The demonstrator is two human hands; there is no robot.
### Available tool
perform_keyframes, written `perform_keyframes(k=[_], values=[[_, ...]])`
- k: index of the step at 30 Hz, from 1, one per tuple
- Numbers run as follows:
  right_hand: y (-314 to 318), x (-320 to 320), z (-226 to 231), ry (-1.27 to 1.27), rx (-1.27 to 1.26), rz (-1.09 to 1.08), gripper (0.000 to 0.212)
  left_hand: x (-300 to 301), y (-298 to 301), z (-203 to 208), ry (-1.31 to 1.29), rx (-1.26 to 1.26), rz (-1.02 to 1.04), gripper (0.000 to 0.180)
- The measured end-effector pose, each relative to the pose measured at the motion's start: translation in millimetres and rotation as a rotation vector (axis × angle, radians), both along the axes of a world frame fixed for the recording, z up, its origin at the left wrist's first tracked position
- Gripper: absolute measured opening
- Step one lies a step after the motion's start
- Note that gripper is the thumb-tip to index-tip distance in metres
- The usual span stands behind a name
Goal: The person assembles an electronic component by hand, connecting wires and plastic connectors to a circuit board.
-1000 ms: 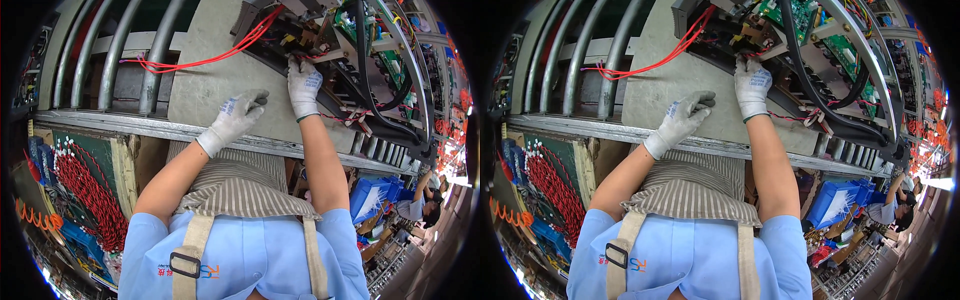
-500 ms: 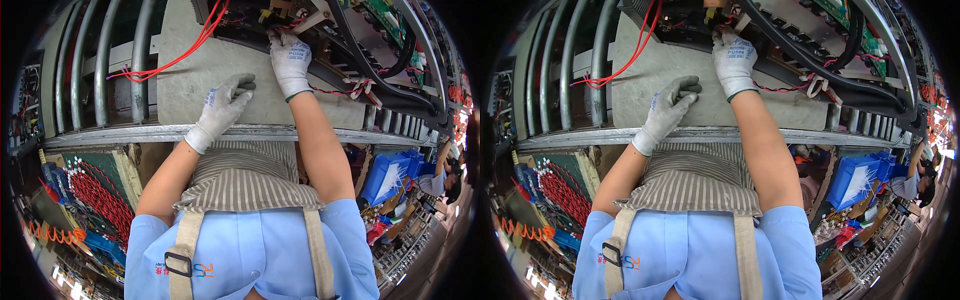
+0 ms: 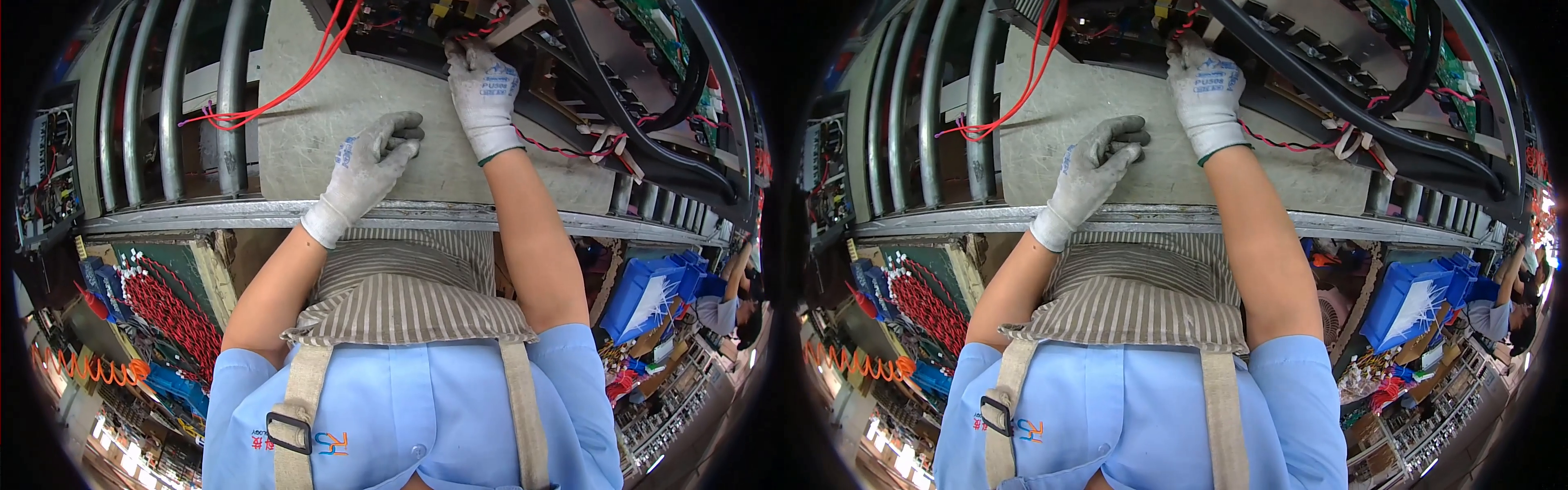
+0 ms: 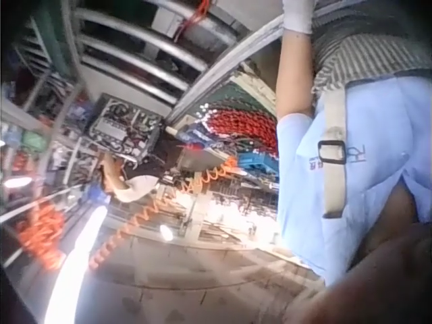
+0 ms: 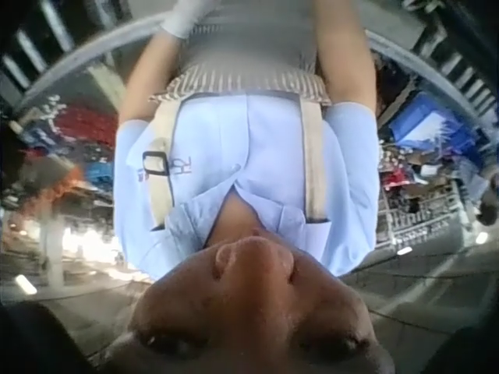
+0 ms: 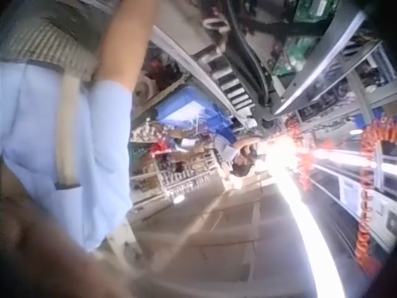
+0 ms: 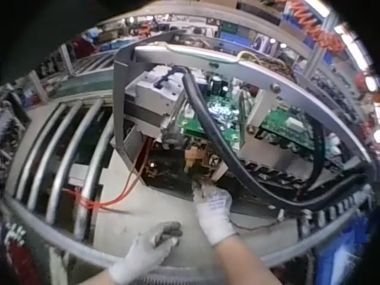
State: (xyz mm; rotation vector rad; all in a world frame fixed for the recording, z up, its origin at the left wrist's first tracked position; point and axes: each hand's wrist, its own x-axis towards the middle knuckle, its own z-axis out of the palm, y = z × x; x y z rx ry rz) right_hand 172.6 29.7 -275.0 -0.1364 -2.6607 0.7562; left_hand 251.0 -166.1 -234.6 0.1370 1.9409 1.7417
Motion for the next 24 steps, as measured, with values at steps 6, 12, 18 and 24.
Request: perform_keyframes(k=[6, 12, 18, 24], values=[[-3.1, -1.4, 7.0, -0.029, 0.070, 0.017, 0.027, -8.7, 2.0, 11.6, -0.028, -0.103, -0.020, 0.037], [9.7, 5.7, 5.1, -0.012, 0.081, -0.004, 0.024, 2.1, 9.6, -4.7, 0.047, 0.015, -0.003, 0.037], [9.9, 9.5, 11.4, -0.057, -0.041, 0.000, 0.022, 5.4, 10.3, -14.7, 0.110, 0.014, -0.005, 0.038], [8.8, 8.4, 17.1, -0.022, -0.054, -0.022, 0.023, 5.0, 9.8, -16.8, 0.161, 0.030, 0.000, 0.038]])
